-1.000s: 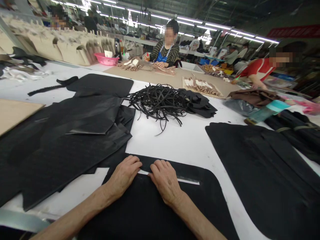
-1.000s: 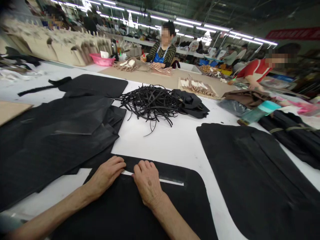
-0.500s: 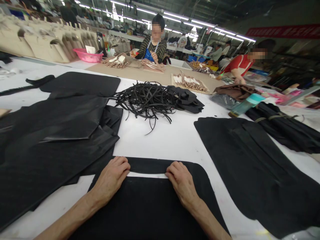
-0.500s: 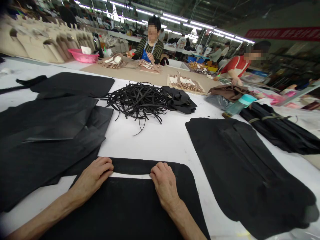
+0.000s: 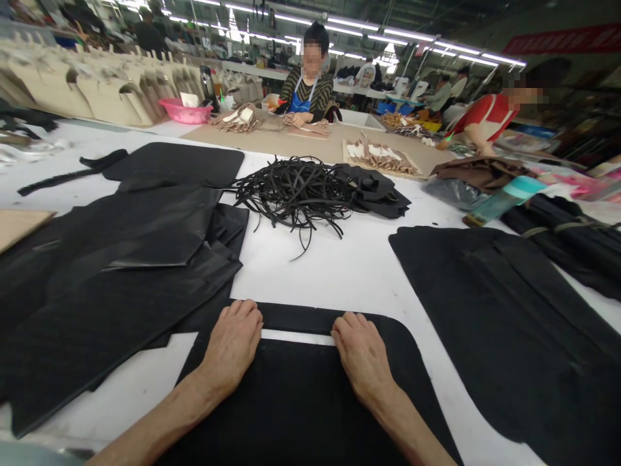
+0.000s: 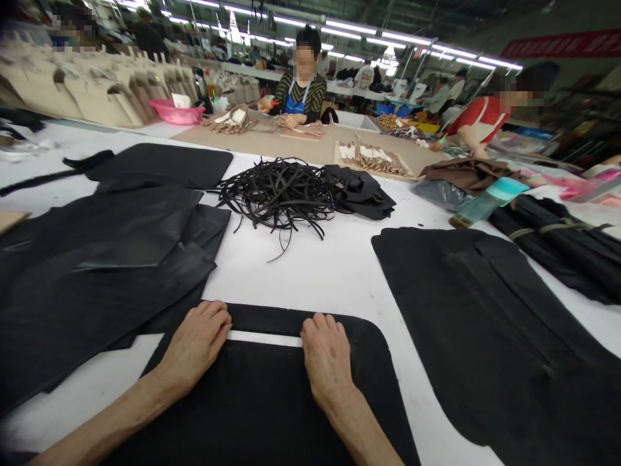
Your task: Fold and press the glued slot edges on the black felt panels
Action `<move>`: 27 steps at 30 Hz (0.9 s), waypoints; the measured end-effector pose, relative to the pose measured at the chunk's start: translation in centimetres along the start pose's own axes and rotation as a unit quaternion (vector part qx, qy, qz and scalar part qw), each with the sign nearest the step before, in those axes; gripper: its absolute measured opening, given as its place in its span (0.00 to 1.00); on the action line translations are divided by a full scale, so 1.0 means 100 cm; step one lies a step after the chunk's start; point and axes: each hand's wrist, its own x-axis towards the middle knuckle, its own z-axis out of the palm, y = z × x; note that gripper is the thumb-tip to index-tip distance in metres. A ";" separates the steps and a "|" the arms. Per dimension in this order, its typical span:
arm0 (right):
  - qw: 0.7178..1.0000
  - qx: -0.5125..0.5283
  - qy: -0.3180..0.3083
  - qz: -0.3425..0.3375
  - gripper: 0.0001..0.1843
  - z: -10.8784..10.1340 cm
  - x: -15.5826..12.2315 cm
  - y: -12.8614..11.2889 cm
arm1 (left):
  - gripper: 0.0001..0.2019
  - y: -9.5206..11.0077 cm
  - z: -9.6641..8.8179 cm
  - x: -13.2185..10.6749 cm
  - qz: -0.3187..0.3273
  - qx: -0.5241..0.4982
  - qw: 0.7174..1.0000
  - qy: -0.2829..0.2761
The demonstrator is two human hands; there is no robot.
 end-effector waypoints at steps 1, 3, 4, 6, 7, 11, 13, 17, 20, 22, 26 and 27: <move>1.000 -0.008 -0.005 0.001 0.10 -0.001 0.001 -0.001 | 0.11 0.001 -0.001 0.001 -0.003 0.011 1.000 -0.002; 1.000 -0.021 -0.010 0.002 0.10 -0.002 0.003 -0.002 | 0.11 0.003 -0.001 0.002 -0.007 0.027 1.000 -0.001; 1.000 -0.026 -0.010 0.002 0.10 -0.002 0.004 -0.002 | 0.11 0.004 -0.001 0.002 -0.008 0.032 0.999 0.000; 0.999 -0.034 -0.010 0.003 0.10 -0.003 0.006 -0.002 | 0.10 0.006 -0.001 0.002 -0.010 0.039 0.999 0.001; 0.999 -0.034 -0.012 0.004 0.10 -0.003 0.007 -0.002 | 0.10 0.007 0.000 0.001 -0.011 0.045 0.999 0.000; 0.999 -0.009 -0.033 0.014 0.10 -0.004 0.011 0.001 | 0.11 0.011 0.002 -0.002 0.009 0.098 0.995 0.018; 0.999 0.001 -0.046 0.017 0.11 -0.004 0.013 0.003 | 0.16 0.013 0.002 -0.002 0.081 0.140 0.986 0.031; 0.999 0.002 -0.049 0.016 0.11 -0.006 0.015 0.004 | 0.32 0.016 0.002 0.003 0.264 0.213 0.941 0.003; 0.999 0.006 -0.049 0.019 0.11 -0.007 0.015 0.003 | 0.33 0.020 0.001 0.009 0.292 0.237 0.926 -0.019; 0.998 0.010 -0.049 0.025 0.10 -0.008 0.014 0.003 | 0.32 0.021 0.001 0.010 0.291 0.238 0.927 -0.021; 0.998 0.025 -0.057 0.030 0.10 -0.010 0.013 0.005 | 0.28 0.011 0.002 0.003 0.303 0.227 0.926 -0.001; 0.997 0.029 -0.060 0.029 0.10 -0.010 0.014 0.006 | 0.25 0.006 0.002 -0.001 0.302 0.224 0.927 0.005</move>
